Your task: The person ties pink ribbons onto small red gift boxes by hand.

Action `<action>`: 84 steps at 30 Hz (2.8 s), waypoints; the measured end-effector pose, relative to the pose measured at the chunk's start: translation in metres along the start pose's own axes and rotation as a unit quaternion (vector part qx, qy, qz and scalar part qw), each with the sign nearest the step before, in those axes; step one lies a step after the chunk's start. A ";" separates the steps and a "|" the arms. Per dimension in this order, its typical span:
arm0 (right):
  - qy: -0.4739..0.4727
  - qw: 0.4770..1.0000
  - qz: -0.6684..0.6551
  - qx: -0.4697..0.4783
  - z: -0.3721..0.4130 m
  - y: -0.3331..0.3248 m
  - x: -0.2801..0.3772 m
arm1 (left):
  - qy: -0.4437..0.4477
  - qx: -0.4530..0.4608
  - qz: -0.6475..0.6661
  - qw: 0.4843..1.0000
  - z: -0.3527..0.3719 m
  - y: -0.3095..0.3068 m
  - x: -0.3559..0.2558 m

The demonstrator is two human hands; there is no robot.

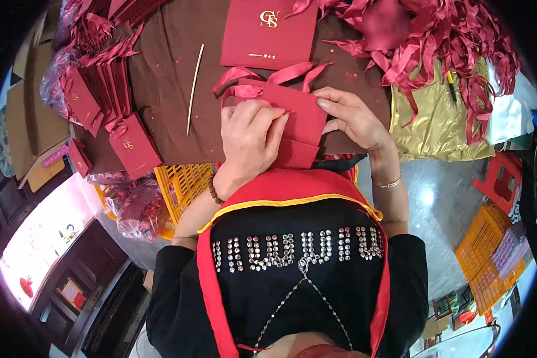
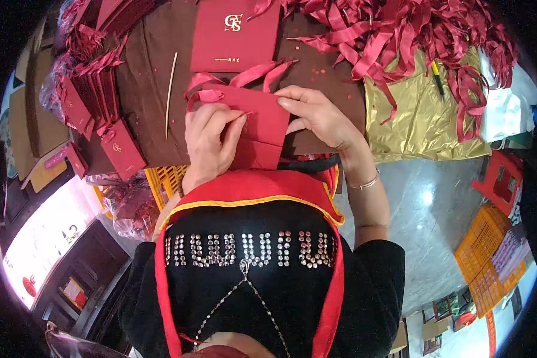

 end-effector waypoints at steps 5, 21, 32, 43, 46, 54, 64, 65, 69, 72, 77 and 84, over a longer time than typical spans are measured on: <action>0.001 1.000 0.001 0.010 0.001 0.003 0.001 | 0.005 0.012 0.016 1.000 0.006 -0.001 -0.003; -0.004 1.000 0.008 0.007 0.000 0.006 -0.001 | 0.001 0.023 -0.044 0.999 -0.006 0.008 0.003; 0.001 1.000 0.011 0.010 -0.002 0.005 -0.002 | -0.005 0.031 -0.038 0.999 -0.011 0.015 0.005; 0.001 1.000 0.024 0.006 -0.001 0.007 -0.001 | 0.016 0.031 -0.014 0.999 -0.013 0.017 -0.008; -0.005 1.000 0.025 0.005 -0.001 0.009 -0.001 | 0.019 0.037 -0.006 0.999 -0.012 0.021 -0.011; -0.006 0.999 0.034 -0.003 0.001 0.009 0.000 | 0.007 0.039 -0.002 0.999 -0.012 0.020 -0.007; -0.043 0.995 0.086 -0.014 0.007 0.015 0.005 | 0.015 0.070 0.009 0.997 -0.015 0.021 -0.007; -0.054 0.993 0.101 -0.017 0.008 0.016 0.006 | 0.021 0.072 0.003 0.997 -0.014 0.020 -0.008; -0.119 0.959 0.252 -0.057 0.013 0.020 0.016 | 0.024 0.074 -0.014 0.997 -0.012 0.018 -0.011; -0.255 0.874 0.404 -0.092 0.020 0.029 0.028 | 0.024 0.065 -0.012 0.998 -0.008 0.018 -0.010; -0.318 0.847 0.408 -0.126 0.026 0.035 0.041 | 0.058 -0.007 -0.017 0.998 0.002 0.019 -0.011; -0.246 0.904 0.339 -0.082 0.019 0.030 0.036 | 0.048 -0.039 -0.004 0.998 0.001 0.014 -0.011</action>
Point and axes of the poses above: each hand's wrist, its own z-axis away from the middle knuckle, its own y-axis out of the palm, x = y × z, the point moved 7 cm from there along -z, towards the middle knuckle, and after that the axes turned 12 degrees about -x, right-handed, at the moved point
